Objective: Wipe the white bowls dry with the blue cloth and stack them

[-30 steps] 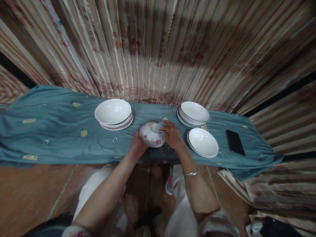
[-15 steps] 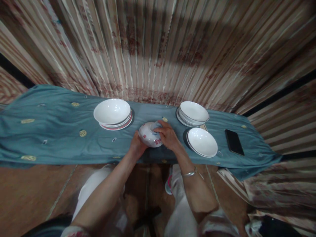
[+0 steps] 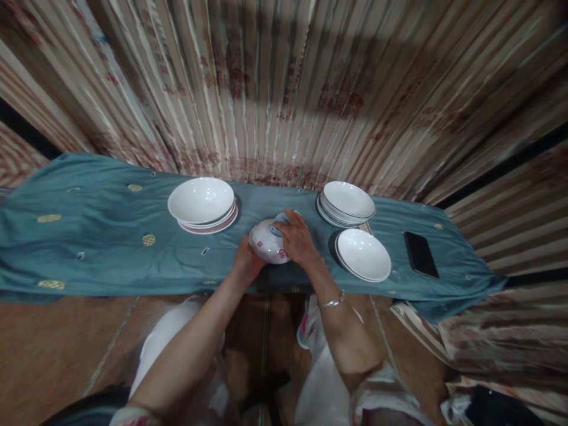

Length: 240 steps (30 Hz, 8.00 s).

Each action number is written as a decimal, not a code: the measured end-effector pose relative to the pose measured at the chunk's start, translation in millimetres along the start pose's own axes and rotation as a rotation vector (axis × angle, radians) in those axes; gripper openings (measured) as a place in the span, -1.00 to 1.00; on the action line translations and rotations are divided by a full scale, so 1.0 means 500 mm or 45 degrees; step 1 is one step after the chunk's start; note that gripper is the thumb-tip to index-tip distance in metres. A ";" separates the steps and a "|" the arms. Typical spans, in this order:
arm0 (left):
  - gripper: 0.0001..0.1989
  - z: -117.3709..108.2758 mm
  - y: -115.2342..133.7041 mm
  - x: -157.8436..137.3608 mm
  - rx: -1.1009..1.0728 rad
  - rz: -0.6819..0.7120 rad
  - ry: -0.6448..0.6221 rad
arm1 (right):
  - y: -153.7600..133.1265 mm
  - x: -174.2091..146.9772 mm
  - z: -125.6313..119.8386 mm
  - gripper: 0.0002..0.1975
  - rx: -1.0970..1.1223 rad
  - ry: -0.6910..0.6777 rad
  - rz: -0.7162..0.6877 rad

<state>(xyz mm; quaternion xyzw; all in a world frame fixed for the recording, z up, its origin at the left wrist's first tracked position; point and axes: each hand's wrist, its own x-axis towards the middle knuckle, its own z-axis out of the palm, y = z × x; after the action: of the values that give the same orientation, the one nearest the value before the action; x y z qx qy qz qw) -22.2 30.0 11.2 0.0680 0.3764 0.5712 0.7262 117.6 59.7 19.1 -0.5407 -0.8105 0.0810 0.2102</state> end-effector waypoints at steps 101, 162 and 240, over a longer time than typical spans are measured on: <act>-0.51 -0.018 -0.016 0.010 0.093 0.142 -0.120 | 0.013 -0.105 -0.016 -0.76 0.101 0.141 0.259; 0.21 -0.062 -0.069 -0.006 1.648 1.042 -0.183 | 0.082 -0.064 -0.042 -0.73 -0.301 0.038 0.544; 0.11 -0.086 -0.075 0.018 1.316 0.872 -0.144 | 0.071 -0.115 -0.099 -0.76 0.490 0.066 0.189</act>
<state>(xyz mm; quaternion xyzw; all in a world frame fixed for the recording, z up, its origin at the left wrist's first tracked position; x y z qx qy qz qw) -19.6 10.8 -43.2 0.5579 0.5220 0.5110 0.3939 187.6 16.6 36.2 -0.5508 -0.7322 0.2358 0.3239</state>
